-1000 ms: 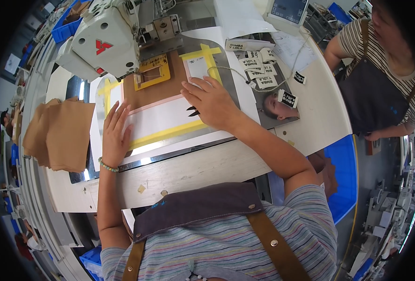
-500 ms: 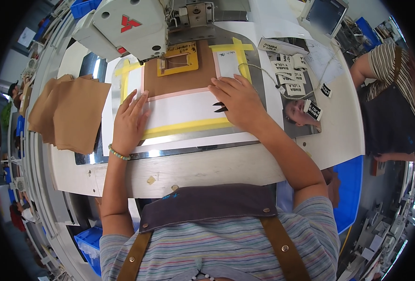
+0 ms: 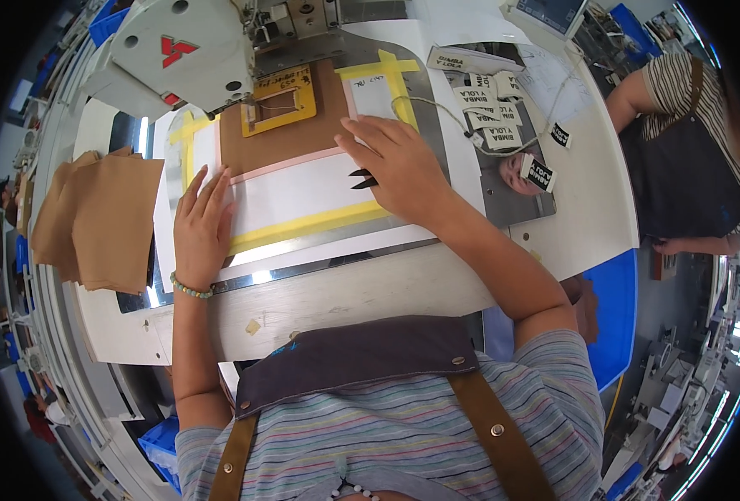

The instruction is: Sewing brand labels onto leather pieces using an industrial sewing machine.

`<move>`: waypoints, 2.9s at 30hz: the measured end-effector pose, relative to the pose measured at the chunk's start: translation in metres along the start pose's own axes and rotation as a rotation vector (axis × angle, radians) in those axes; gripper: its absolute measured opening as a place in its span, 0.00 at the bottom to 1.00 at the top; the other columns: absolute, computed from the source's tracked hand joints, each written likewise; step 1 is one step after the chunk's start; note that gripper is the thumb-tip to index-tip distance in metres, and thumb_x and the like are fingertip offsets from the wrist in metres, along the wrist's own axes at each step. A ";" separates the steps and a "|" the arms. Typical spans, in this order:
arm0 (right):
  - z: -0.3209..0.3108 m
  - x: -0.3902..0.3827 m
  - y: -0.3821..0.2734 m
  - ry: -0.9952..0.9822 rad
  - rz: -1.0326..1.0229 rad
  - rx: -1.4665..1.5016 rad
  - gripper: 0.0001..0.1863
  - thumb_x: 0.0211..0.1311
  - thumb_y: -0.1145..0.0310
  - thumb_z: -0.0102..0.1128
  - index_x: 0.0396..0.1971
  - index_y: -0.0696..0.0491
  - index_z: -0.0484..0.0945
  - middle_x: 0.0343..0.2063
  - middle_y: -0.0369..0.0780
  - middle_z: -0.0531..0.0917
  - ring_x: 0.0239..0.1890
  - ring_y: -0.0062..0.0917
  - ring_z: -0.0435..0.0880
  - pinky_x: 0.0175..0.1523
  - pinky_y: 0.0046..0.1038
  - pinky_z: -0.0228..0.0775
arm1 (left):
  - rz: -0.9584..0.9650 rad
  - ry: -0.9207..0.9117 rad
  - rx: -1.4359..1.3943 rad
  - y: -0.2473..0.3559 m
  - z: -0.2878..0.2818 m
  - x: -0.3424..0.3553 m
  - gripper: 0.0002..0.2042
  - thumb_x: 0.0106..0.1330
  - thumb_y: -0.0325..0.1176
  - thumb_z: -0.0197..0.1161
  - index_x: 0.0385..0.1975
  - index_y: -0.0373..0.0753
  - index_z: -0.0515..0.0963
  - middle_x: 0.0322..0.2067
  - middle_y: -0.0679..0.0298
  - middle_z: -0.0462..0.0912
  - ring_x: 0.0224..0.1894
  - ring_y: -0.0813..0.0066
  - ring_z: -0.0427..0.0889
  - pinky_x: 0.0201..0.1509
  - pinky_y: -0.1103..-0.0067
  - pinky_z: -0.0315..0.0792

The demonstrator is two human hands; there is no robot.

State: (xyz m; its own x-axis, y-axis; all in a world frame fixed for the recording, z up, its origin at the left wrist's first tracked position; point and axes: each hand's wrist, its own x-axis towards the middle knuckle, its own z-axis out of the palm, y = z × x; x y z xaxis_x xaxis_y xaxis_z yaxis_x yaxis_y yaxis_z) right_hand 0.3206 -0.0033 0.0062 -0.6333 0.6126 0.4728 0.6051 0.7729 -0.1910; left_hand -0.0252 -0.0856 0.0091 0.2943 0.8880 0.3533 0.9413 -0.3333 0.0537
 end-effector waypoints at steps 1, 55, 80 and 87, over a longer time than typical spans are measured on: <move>0.001 0.000 0.001 0.040 -0.002 -0.013 0.26 0.61 0.72 0.65 0.61 0.53 0.81 0.65 0.41 0.81 0.70 0.35 0.75 0.73 0.43 0.66 | -0.018 -0.002 -0.034 0.002 -0.001 0.002 0.28 0.69 0.28 0.67 0.71 0.41 0.73 0.68 0.61 0.79 0.74 0.53 0.70 0.76 0.60 0.66; -0.123 -0.166 0.086 0.154 1.260 -0.140 0.21 0.63 0.54 0.72 0.46 0.57 0.87 0.44 0.48 0.87 0.44 0.44 0.87 0.50 0.39 0.78 | 0.067 -0.060 -0.127 -0.001 0.001 0.001 0.22 0.73 0.24 0.60 0.67 0.35 0.75 0.66 0.52 0.80 0.71 0.49 0.74 0.74 0.59 0.68; -0.152 -0.142 0.197 0.149 1.177 -0.381 0.13 0.64 0.62 0.70 0.47 0.49 0.89 0.55 0.47 0.86 0.54 0.41 0.87 0.57 0.42 0.79 | 0.018 -0.099 -0.206 0.001 -0.051 -0.035 0.21 0.72 0.26 0.63 0.65 0.35 0.77 0.66 0.54 0.80 0.64 0.50 0.80 0.66 0.60 0.75; -0.128 -0.177 0.225 0.229 1.194 -0.140 0.18 0.61 0.61 0.75 0.49 0.51 0.85 0.41 0.50 0.89 0.48 0.46 0.88 0.53 0.43 0.79 | 0.002 -0.081 -0.337 0.023 -0.060 -0.027 0.22 0.69 0.21 0.61 0.64 0.34 0.78 0.66 0.52 0.80 0.66 0.49 0.79 0.67 0.61 0.75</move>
State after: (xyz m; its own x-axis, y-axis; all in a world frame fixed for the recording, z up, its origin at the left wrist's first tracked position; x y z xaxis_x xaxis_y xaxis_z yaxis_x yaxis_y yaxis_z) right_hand 0.6310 0.0409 -0.0104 0.4460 0.8707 0.2073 0.8037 -0.2876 -0.5210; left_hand -0.0216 -0.1363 0.0566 0.3209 0.9050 0.2792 0.8373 -0.4089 0.3631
